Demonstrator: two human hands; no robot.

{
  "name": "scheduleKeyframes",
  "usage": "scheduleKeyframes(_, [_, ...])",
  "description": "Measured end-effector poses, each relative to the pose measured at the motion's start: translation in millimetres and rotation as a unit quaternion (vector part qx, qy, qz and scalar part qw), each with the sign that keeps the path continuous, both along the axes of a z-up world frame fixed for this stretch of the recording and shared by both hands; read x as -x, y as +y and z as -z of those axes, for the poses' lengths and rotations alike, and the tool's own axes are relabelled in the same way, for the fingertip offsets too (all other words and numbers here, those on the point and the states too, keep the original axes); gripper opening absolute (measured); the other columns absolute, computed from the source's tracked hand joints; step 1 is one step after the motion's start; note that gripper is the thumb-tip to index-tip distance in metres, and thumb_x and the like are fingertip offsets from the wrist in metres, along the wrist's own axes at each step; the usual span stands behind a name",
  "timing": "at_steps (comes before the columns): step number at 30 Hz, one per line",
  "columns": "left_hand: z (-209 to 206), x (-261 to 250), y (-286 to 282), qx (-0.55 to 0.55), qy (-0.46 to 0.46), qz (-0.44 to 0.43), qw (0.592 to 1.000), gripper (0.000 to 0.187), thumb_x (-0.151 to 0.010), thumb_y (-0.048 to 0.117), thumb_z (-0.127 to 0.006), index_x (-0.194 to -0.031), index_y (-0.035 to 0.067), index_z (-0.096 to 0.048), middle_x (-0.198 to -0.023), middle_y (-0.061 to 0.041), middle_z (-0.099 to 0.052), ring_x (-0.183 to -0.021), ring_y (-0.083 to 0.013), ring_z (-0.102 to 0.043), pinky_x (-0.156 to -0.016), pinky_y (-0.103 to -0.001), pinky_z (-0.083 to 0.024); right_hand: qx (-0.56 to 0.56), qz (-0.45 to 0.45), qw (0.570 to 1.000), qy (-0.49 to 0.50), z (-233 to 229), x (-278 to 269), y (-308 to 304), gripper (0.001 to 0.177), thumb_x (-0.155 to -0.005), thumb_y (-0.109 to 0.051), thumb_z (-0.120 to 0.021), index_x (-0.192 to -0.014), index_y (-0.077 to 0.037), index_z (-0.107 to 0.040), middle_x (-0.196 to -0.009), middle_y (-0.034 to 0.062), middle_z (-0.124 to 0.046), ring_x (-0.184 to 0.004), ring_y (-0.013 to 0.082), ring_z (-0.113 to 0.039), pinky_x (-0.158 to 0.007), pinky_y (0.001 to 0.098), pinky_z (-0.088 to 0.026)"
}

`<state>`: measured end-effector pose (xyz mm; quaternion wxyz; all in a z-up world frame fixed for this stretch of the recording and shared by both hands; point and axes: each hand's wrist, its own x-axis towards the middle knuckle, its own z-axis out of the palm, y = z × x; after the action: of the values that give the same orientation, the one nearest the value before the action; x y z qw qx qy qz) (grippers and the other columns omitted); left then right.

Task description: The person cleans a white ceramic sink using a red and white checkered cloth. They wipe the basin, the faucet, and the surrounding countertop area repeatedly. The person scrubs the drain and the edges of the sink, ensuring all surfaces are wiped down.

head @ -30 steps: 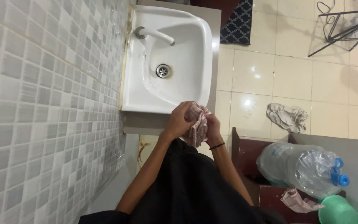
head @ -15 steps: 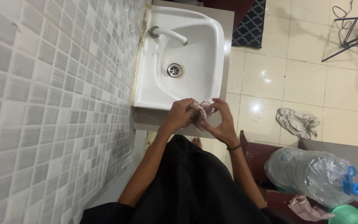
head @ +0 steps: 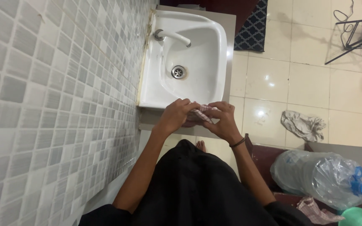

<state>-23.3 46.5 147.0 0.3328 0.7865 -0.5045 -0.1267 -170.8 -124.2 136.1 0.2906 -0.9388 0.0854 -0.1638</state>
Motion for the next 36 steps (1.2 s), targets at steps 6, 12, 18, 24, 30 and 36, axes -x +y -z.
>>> scheduleKeyframes(6, [-1.7, 8.3, -5.5, 0.012, 0.003, 0.042, 0.999, 0.036, -0.068, 0.014, -0.082, -0.102, 0.012, -0.074, -0.099, -0.006, -0.07, -0.09, -0.0299, -0.065, -0.08, -0.042, -0.056, -0.102, -0.054, 0.993, -0.011, -13.0, 6.2, -0.4, 0.032, -0.072, -0.025, -0.085, -0.102, -0.014, -0.079, -0.141, 0.0121, -0.061, -0.123, 0.0283, -0.06, -0.102, 0.0421, -0.049])
scheduleKeyframes(12, [13.0, 12.4, -7.5, 0.043, 0.016, 0.042, 0.998, 0.023, -0.082, 0.004, -0.075, -0.103, 0.015, -0.076, -0.103, -0.002, -0.072, -0.097, -0.0253, -0.068, -0.086, -0.038, -0.058, 0.01, -0.088, 0.996, -0.031, -18.4, 7.0, 2.7, 0.027, -0.069, -0.017, -0.087, -0.094, -0.008, -0.08, -0.107, 0.0067, -0.078, -0.106, 0.0298, -0.067, -0.097, 0.0478, -0.048])
scheduleKeyframes(18, [5.6, 13.4, -4.9, 0.066, 0.043, 0.039, 0.996, 0.032, -0.077, 0.002, -0.073, -0.107, 0.012, -0.078, -0.103, -0.008, -0.071, -0.092, -0.0275, -0.07, -0.083, -0.038, -0.058, -0.152, -0.028, 0.986, 0.061, -26.0, 14.7, -10.9, 0.03, -0.072, -0.013, -0.082, -0.1, -0.003, -0.077, -0.091, 0.0116, -0.075, -0.073, 0.0211, -0.072, -0.068, 0.0335, -0.06])
scheduleKeyframes(24, [5.7, 1.9, -7.4, 0.047, 0.047, 0.045, 0.997, 0.023, -0.078, 0.007, -0.082, -0.1, 0.004, -0.076, -0.098, -0.01, -0.073, -0.089, -0.0272, -0.071, -0.081, -0.038, -0.058, -0.131, -0.065, 0.984, 0.107, -20.7, 13.1, -31.5, 0.031, -0.071, -0.011, -0.082, -0.1, 0.0, -0.078, -0.086, 0.0134, -0.076, -0.073, 0.0222, -0.074, -0.068, 0.0333, -0.06])
scheduleKeyframes(30, [7.0, 8.5, -11.5, 0.029, 0.281, -0.025, 0.959, 0.042, -0.079, 0.013, -0.085, -0.114, 0.004, -0.063, -0.101, -0.014, -0.075, -0.094, -0.0221, -0.075, -0.08, -0.033, -0.065, -0.265, -0.058, 0.953, 0.134, -2.4, 17.9, -49.6, 0.024, -0.08, -0.006, -0.077, -0.103, 0.001, -0.078, -0.088, 0.0118, -0.079, -0.08, 0.0176, -0.076, -0.076, 0.0308, -0.061])
scheduleKeyframes(36, [18.3, 12.2, -9.0, 0.046, 0.441, -0.062, 0.894, 0.084, -0.077, 0.016, -0.085, -0.144, 0.011, -0.034, -0.111, -0.02, -0.071, -0.102, -0.0265, -0.073, -0.076, -0.036, -0.064, -0.488, 0.006, 0.87, 0.073, 7.0, 23.2, -42.4, 0.033, -0.089, -0.003, -0.072, -0.12, 0.001, -0.062, -0.099, 0.0118, -0.076, -0.089, 0.0157, -0.072, -0.075, 0.0288, -0.06])
